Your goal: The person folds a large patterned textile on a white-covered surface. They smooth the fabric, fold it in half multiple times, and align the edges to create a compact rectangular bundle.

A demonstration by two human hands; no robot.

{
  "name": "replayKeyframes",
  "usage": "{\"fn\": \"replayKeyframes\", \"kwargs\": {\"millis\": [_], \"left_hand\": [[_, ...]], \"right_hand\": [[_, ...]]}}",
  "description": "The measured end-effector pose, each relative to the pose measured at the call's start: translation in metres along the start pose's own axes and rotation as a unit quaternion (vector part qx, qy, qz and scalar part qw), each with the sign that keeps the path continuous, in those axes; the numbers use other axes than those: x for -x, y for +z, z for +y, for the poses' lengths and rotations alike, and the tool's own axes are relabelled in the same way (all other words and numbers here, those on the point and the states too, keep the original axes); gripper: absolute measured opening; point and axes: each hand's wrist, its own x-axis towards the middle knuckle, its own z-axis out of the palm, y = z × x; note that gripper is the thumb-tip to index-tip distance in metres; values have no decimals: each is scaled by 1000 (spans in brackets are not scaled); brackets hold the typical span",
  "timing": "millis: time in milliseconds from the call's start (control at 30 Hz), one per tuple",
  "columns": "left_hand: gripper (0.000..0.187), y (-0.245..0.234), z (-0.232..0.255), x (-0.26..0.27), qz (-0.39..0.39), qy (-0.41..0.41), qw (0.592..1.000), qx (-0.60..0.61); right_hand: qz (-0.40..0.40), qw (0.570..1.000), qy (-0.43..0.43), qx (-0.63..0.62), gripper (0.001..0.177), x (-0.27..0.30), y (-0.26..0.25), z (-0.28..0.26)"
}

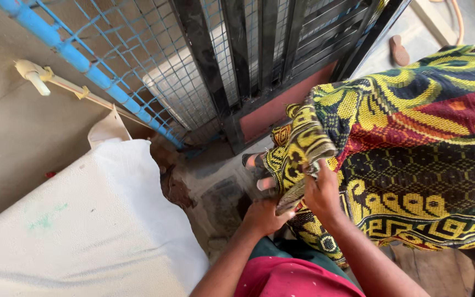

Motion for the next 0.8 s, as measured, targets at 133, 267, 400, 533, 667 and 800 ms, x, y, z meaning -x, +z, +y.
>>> {"fn": "replayKeyframes", "kwargs": {"millis": [133,267,400,533,667,800], "left_hand": [[41,35,-27,7,-61,-45,996,-37],[39,71,-28,41,24,-6,996,83],[34,96,12,83,168,74,917,353],[27,93,55,105,269,165,776,547],[24,99,94,104,320,88,659,675],[21,129,127,116,310,105,779,534]], "right_hand": [[103,992,-9,-71,12,-14,-41,-10],[116,988,-87,-58,25,-13,-91,-45],[52,946,-237,215,38,2,-130,-83],[4,947,-256,194,49,52,-149,-88],[84,977,-183,68,69,147,-167,-61],[-18,984,-138,113,94,216,-184,-30]]}}
